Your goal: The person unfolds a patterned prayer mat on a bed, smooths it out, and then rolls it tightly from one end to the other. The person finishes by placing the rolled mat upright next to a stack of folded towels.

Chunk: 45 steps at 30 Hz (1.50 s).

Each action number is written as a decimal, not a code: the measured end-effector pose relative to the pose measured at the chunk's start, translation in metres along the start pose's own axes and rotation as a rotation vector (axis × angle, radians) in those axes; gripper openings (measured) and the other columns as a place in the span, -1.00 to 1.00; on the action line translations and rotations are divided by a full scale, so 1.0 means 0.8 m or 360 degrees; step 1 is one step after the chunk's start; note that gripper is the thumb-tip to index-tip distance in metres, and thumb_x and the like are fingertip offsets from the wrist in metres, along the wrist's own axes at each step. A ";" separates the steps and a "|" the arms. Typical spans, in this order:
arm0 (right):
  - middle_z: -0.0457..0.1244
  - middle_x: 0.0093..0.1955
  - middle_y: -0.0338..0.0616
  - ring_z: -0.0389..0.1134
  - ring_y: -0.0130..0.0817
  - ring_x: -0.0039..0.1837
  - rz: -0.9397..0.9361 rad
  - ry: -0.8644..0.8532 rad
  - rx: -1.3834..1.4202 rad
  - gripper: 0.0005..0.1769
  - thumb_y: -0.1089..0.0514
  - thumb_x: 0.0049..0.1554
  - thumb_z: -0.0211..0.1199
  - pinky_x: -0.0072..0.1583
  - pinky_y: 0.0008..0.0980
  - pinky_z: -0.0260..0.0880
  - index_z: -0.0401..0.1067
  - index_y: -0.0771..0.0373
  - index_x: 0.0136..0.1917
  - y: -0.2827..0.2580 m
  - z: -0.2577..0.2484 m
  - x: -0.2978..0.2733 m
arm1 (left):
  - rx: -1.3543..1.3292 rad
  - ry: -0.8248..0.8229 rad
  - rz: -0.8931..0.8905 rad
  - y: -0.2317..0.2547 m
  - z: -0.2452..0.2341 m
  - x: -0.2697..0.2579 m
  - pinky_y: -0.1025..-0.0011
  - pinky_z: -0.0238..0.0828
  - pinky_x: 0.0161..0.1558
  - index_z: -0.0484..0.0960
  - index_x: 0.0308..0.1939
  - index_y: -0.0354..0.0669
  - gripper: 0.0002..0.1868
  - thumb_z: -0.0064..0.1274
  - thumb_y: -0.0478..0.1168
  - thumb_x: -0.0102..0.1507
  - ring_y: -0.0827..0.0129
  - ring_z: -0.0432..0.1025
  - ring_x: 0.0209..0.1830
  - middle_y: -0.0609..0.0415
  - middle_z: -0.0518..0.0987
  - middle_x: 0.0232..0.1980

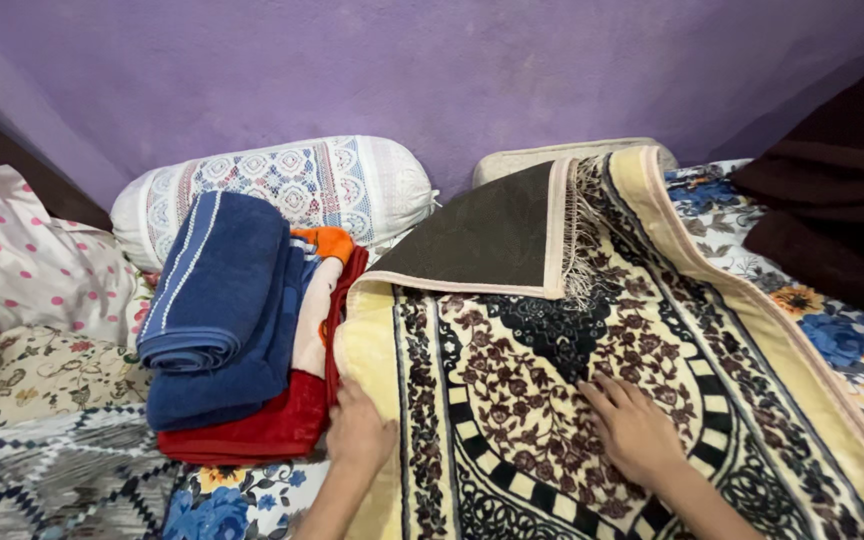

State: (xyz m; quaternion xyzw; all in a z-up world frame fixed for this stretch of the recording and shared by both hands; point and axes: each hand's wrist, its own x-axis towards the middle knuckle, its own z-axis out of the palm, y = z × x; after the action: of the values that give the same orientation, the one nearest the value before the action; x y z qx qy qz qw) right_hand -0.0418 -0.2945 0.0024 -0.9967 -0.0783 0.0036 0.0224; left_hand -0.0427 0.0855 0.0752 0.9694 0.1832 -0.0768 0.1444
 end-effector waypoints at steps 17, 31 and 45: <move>0.24 0.32 -0.16 0.21 -0.07 0.34 0.0550 0.0481 0.0146 -0.39 -0.32 0.09 0.09 0.28 0.00 0.19 0.38 -0.06 0.33 0.021 -0.001 0.123 | 0.0276 0.0133 0.1359 0.290 0.076 0.152 -0.08 -0.08 0.44 0.06 0.57 -0.01 -0.09 0.15 -0.07 0.20 -0.10 -0.03 0.55 -0.24 0.06 0.60; 0.25 0.29 -0.14 0.20 -0.09 0.37 0.0594 0.0521 0.0274 -0.41 -0.33 0.06 0.14 0.31 -0.03 0.17 0.42 -0.08 0.27 0.032 0.017 0.127 | -0.1650 0.0432 0.1162 0.222 0.076 0.198 0.28 0.41 0.09 0.57 0.01 -0.36 -0.69 -0.20 -0.43 0.24 0.22 0.51 -0.02 -0.11 0.60 -0.02; -0.03 0.62 0.17 0.15 0.11 0.57 0.0876 0.0785 0.3467 -0.22 -0.30 0.27 -0.29 0.46 0.23 0.14 0.00 0.08 0.63 0.092 -0.101 0.109 | -0.0991 0.0898 0.1252 -0.022 0.011 0.075 0.15 0.30 0.09 0.57 -0.25 -0.33 -0.72 -0.16 -0.47 0.00 0.04 0.36 -0.02 -0.10 0.51 -0.16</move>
State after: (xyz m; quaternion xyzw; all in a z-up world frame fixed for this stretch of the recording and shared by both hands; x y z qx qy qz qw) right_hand 0.0566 -0.3567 0.0793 -0.4054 0.1933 -0.1212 0.8852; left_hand 0.0047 0.1183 0.0501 0.8593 -0.1458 0.3018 0.3863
